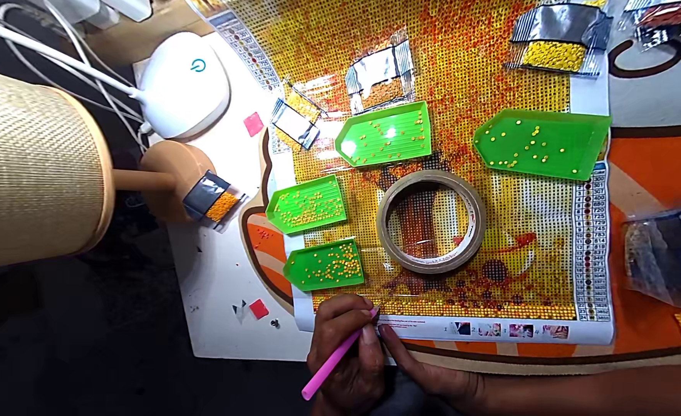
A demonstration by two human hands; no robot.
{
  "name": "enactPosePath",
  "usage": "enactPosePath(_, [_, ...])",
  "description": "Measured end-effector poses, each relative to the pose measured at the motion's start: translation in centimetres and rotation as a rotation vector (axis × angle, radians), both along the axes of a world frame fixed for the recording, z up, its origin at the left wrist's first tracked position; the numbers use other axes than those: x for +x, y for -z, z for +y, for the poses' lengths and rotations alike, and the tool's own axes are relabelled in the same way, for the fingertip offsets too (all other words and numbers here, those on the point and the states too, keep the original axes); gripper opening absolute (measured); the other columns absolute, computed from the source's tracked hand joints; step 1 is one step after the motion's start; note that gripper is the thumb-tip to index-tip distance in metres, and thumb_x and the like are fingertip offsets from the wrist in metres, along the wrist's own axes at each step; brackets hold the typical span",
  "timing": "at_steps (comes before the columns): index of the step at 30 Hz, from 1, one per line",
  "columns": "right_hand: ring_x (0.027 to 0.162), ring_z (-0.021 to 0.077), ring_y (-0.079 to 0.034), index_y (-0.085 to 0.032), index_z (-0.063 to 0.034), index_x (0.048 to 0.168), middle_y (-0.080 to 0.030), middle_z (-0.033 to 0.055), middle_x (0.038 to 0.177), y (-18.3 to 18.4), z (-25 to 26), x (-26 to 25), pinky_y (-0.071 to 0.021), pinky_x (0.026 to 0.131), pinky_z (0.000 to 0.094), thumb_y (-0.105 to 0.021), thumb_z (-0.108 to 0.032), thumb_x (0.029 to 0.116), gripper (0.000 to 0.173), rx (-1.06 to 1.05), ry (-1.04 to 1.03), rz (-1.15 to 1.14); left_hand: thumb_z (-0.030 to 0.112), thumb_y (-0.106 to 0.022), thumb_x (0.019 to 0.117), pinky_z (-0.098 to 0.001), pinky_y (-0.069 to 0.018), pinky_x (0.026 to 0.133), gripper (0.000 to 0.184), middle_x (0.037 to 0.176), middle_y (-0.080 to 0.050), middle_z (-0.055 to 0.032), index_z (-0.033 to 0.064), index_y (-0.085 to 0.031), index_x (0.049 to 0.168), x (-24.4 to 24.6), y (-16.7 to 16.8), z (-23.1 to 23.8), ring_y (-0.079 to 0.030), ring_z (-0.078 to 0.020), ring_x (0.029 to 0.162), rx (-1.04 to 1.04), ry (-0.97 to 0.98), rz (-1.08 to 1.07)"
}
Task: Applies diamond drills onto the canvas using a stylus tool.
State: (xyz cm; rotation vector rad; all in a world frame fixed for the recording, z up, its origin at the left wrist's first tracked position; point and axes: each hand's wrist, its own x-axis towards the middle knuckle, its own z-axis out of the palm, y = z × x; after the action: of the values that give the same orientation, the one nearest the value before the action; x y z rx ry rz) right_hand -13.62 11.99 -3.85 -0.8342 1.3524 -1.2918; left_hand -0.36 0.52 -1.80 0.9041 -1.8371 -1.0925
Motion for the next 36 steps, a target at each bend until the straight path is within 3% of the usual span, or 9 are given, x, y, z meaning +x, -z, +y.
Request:
enactPosePath(3, [0.119, 0.0011, -0.061, -0.068, -0.0044, 0.125, -0.071, 0.0022, 0.121, -4.6, -3.3, -0.6, -0.0446, 0.106, 0.0189, -0.061, -0.025, 0.1009, 0.032, 0.099, -0.042, 0.036, 0.021, -0.066, 0.0912, -0.0354, -0.0582, 0.085, 0.017, 0.106, -0.068, -0.0055, 0.0112, -0.070, 0.105, 0.0, 0.1, 0.0, -0.067, -0.0216, 0.098, -0.006, -0.005, -0.009])
enactPosePath(6, [0.117, 0.0038, -0.063, -0.065, 0.0067, 0.123, -0.071, 0.0112, 0.118, -4.8, -4.8, -0.8, -0.0462, 0.104, 0.0147, -0.057, -0.022, 0.1032, 0.036, -0.117, -0.043, 0.031, 0.020, -0.066, 0.0913, -0.0353, -0.0586, 0.085, 0.017, 0.106, -0.068, -0.0058, 0.0108, -0.070, 0.104, 0.0, 0.2, -0.1, -0.067, -0.0217, 0.098, -0.009, 0.000, -0.019])
enactPosePath(8, [0.114, -0.0005, -0.062, -0.067, 0.0031, 0.122, -0.072, 0.0061, 0.116, -6.9, -5.5, -1.1, -0.0451, 0.102, 0.0140, -0.059, -0.020, 0.1007, 0.032, 0.057, -0.058, -0.019, 0.020, -0.065, 0.0918, -0.0354, -0.0583, 0.085, 0.016, 0.106, -0.068, -0.0058, 0.0109, -0.071, 0.104, 0.0, 0.2, -0.1, -0.067, -0.0214, 0.099, -0.016, 0.000, -0.028])
enactPosePath(12, [0.124, 0.0033, -0.060, -0.064, -0.0004, 0.130, -0.069, 0.0059, 0.127, -1.5, -1.7, -0.2, -0.0458, 0.108, 0.0181, -0.061, -0.022, 0.1015, 0.036, -0.086, -0.011, -0.024, 0.020, -0.065, 0.0916, -0.0352, -0.0583, 0.085, 0.017, 0.105, -0.068, -0.0058, 0.0100, -0.071, 0.104, -0.2, 0.0, -0.2, -0.067, -0.0216, 0.098, -0.018, 0.013, -0.034])
enactPosePath(15, [0.117, -0.0003, -0.061, -0.067, -0.0003, 0.124, -0.071, 0.0040, 0.120, -5.5, -4.0, -0.9, -0.0447, 0.105, 0.0169, -0.061, -0.019, 0.1000, 0.030, 0.097, -0.047, -0.076, 0.021, -0.065, 0.0917, -0.0343, -0.0578, 0.085, 0.016, 0.106, -0.068, -0.0054, 0.0105, -0.071, 0.103, -0.3, 0.1, -0.1, -0.067, -0.0205, 0.098, -0.032, 0.008, -0.031])
enactPosePath(20, [0.127, 0.0027, -0.057, -0.065, -0.0072, 0.132, -0.067, 0.0017, 0.131, 0.0, 0.3, -0.1, -0.0441, 0.111, 0.0209, -0.065, -0.022, 0.0990, 0.036, 0.002, -0.005, -0.090, 0.021, -0.065, 0.0913, -0.0335, -0.0577, 0.085, 0.017, 0.106, -0.067, -0.0051, 0.0102, -0.070, 0.103, -0.3, 0.1, -0.1, -0.066, -0.0199, 0.099, -0.030, 0.023, -0.043])
enactPosePath(29, [0.123, 0.0024, -0.059, -0.066, -0.0019, 0.128, -0.069, 0.0054, 0.125, -2.6, -1.9, -0.9, -0.0441, 0.109, 0.0184, -0.061, -0.021, 0.1013, 0.033, -0.016, -0.047, -0.100, 0.022, -0.066, 0.0907, -0.0342, -0.0574, 0.086, 0.018, 0.107, -0.067, -0.0051, 0.0105, -0.071, 0.104, 0.0, 0.4, 0.1, -0.066, -0.0204, 0.100, -0.033, 0.021, -0.046])
enactPosePath(32, [0.114, 0.0007, -0.064, -0.069, 0.0007, 0.120, -0.074, 0.0057, 0.114, -6.9, -5.5, -1.0, -0.0466, 0.102, 0.0161, -0.060, -0.025, 0.1007, 0.033, 0.058, -0.063, 0.042, 0.022, -0.065, 0.0925, -0.0350, -0.0586, 0.083, 0.015, 0.104, -0.068, -0.0054, 0.0122, -0.070, 0.103, -0.1, -0.2, -0.1, -0.067, -0.0210, 0.095, 0.001, -0.028, 0.053])
enactPosePath(36, [0.114, 0.0032, -0.064, -0.066, 0.0073, 0.120, -0.072, 0.0101, 0.116, -6.2, -5.3, -0.2, -0.0478, 0.102, 0.0171, -0.061, -0.020, 0.0999, 0.035, 0.032, 0.004, -0.039, 0.020, -0.065, 0.0927, -0.0362, -0.0591, 0.081, 0.016, 0.103, -0.069, -0.0076, 0.0114, -0.069, 0.106, -0.1, -0.6, -0.3, -0.068, -0.0236, 0.093, 0.013, -0.096, 0.207])
